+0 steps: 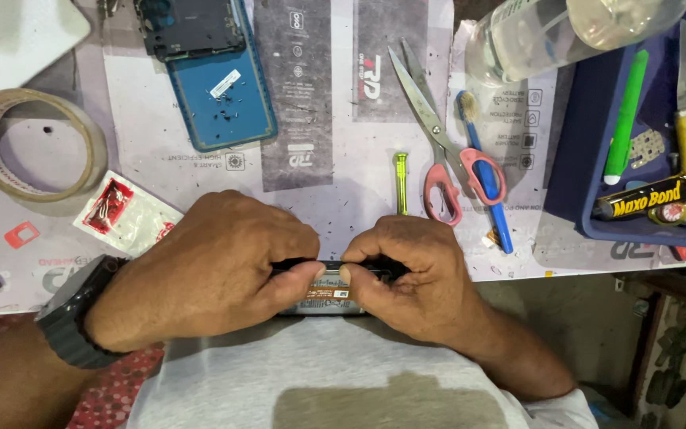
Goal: The person works on a disassembled smartphone, adjusting internal components and applying adhesive tape to secure parts. They handle the phone's battery and ribbon cables, use scissors to cut tape, and place the device on a cluttered workbench.
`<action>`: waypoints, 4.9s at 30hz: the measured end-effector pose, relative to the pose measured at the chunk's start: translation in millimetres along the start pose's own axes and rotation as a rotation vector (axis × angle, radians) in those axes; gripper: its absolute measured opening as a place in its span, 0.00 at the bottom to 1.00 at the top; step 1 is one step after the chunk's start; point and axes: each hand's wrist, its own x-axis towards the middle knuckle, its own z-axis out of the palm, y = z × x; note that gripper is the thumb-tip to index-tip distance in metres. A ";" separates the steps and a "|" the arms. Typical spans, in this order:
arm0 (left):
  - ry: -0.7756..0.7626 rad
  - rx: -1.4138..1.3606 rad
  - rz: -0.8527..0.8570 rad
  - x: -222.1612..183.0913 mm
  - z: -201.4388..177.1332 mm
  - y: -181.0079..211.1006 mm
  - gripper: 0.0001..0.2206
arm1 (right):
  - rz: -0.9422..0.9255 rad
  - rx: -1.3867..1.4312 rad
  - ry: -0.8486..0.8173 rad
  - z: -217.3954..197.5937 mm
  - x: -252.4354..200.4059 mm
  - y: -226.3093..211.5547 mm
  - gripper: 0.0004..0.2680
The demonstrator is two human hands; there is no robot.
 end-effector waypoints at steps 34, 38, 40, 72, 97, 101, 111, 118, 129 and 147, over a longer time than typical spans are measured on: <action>0.018 -0.116 -0.055 -3.3 8.4 -12.7 0.06 | 0.127 0.335 -0.135 -20.4 -19.4 24.5 0.12; -0.020 -0.134 -0.063 -2.0 7.6 -14.5 0.07 | 0.155 0.282 -0.120 -18.7 -20.4 25.7 0.12; 0.013 -0.123 -0.031 -2.1 7.3 -15.5 0.07 | 0.178 0.264 -0.110 -16.8 -20.7 26.7 0.13; -0.100 -0.327 -0.172 -21.3 -18.5 -21.8 0.12 | 0.300 0.515 -0.067 -11.6 -25.2 31.4 0.12; -0.077 -0.588 -0.130 -35.4 -14.5 -41.8 0.12 | 0.406 0.575 0.006 -9.6 -21.7 30.5 0.10; -0.045 -0.690 -0.117 -39.8 -11.7 -45.7 0.15 | 0.378 0.619 0.052 -10.4 -26.9 34.6 0.10; 0.036 -0.684 -0.121 -42.5 -10.6 -46.8 0.19 | 0.224 0.648 0.087 -10.7 -32.6 47.9 0.09; 0.026 -0.656 -0.138 -43.3 -12.2 -45.4 0.17 | 0.223 0.638 0.120 -8.1 -32.9 48.9 0.09; 0.046 -0.712 -0.152 -39.3 -9.0 -53.1 0.17 | 0.277 0.526 0.201 -6.2 -36.4 37.0 0.10; 0.071 -0.775 -0.124 -34.0 -5.9 -58.3 0.13 | 0.104 0.420 0.191 -8.2 -37.0 17.4 0.11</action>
